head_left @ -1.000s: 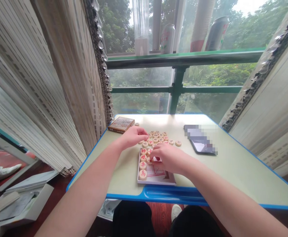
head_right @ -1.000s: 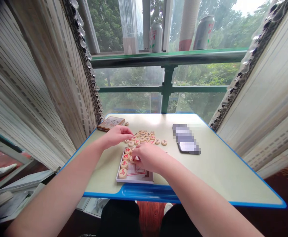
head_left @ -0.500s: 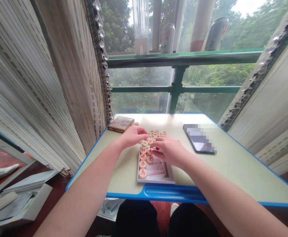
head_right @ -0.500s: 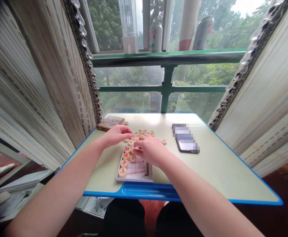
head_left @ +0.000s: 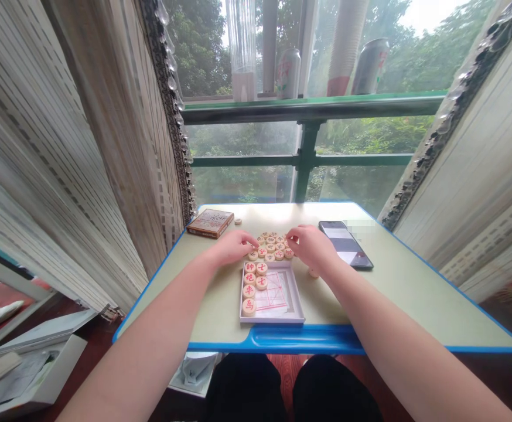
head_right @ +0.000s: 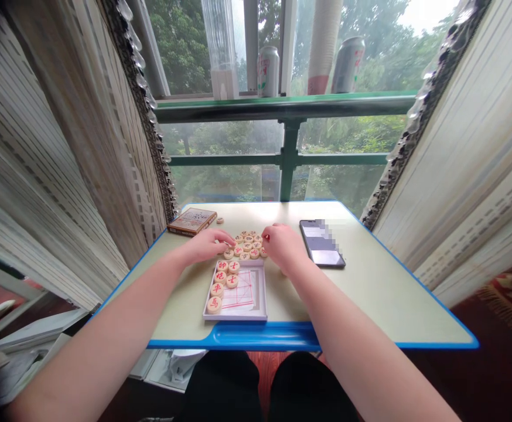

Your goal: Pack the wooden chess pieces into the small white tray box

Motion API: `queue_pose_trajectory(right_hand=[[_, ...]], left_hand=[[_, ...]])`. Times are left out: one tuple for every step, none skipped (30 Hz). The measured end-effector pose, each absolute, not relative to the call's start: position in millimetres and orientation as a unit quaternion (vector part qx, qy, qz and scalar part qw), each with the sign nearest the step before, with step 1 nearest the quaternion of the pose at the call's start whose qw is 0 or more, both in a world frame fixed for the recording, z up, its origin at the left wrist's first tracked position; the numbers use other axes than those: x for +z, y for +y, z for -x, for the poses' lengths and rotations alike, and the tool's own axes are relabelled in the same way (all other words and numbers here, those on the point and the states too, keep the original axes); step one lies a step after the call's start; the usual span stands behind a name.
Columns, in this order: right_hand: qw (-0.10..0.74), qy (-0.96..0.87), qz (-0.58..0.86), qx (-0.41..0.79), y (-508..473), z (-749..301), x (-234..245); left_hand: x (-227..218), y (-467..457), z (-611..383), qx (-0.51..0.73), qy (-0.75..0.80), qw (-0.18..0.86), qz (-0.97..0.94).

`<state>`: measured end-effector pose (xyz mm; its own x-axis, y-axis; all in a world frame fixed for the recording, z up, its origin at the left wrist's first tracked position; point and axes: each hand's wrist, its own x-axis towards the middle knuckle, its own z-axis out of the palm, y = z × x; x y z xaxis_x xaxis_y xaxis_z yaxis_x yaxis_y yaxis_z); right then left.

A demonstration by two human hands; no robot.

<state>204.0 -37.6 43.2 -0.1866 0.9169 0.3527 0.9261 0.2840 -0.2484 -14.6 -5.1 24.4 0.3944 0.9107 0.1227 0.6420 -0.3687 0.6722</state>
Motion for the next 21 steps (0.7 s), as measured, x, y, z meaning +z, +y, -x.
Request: queue_pose_trajectory(right_hand=[[0.213, -0.761, 0.612, -0.004, -36, -206, 43], [0.205, -0.754, 0.625, 0.005, -34, -209, 43], [0.197, -0.747, 0.635, 0.016, -33, -211, 42], [0.191, -0.741, 0.643, 0.026, -32, -212, 42], [0.187, -0.737, 0.649, 0.035, -30, -214, 40], [0.185, -0.733, 0.653, 0.042, -29, -215, 39], [0.184, -0.731, 0.655, 0.046, -28, -217, 37], [0.182, -0.732, 0.655, 0.049, -27, -217, 35], [0.179, -0.734, 0.653, 0.05, -26, -218, 33], [0.173, -0.738, 0.65, 0.051, -25, -218, 31], [0.167, -0.742, 0.647, 0.052, -25, -218, 29], [0.162, -0.746, 0.643, 0.051, -25, -217, 29], [0.157, -0.75, 0.64, 0.051, -26, -217, 29], [0.154, -0.753, 0.638, 0.051, -27, -216, 30], [0.151, -0.754, 0.637, 0.053, -28, -215, 31], [0.149, -0.753, 0.639, 0.056, -29, -214, 33], [0.146, -0.75, 0.642, 0.059, -29, -213, 34], [0.141, -0.746, 0.647, 0.062, -29, -213, 35], [0.137, -0.742, 0.653, 0.064, -29, -213, 36], [0.132, -0.739, 0.657, 0.065, -28, -213, 36], [0.129, -0.737, 0.661, 0.065, -27, -213, 36]], left_hand=[[23, -4, 15, 0.248, 0.485, 0.263, -0.796], [21, -3, 15, 0.249, 0.482, 0.253, -0.801], [21, -3, 16, 0.25, 0.482, 0.242, -0.804], [20, -3, 16, 0.251, 0.484, 0.232, -0.806], [20, -3, 16, 0.249, 0.484, 0.224, -0.808], [20, -3, 16, 0.248, 0.481, 0.219, -0.812], [20, -4, 15, 0.247, 0.474, 0.217, -0.816], [20, -4, 15, 0.248, 0.467, 0.217, -0.82], [19, -4, 14, 0.25, 0.461, 0.219, -0.823], [19, -5, 14, 0.25, 0.456, 0.221, -0.825], [20, -5, 13, 0.25, 0.45, 0.222, -0.828], [20, -6, 12, 0.25, 0.444, 0.222, -0.831], [20, -7, 11, 0.25, 0.438, 0.22, -0.835], [20, -7, 10, 0.249, 0.432, 0.215, -0.84], [20, -8, 10, 0.246, 0.429, 0.207, -0.844], [20, -8, 9, 0.242, 0.43, 0.198, -0.847], [20, -8, 8, 0.235, 0.434, 0.188, -0.85], [20, -7, 8, 0.226, 0.439, 0.176, -0.851], [19, -7, 7, 0.217, 0.444, 0.165, -0.853], [18, -6, 7, 0.212, 0.447, 0.155, -0.855], [18, -5, 6, 0.211, 0.446, 0.148, -0.857]])
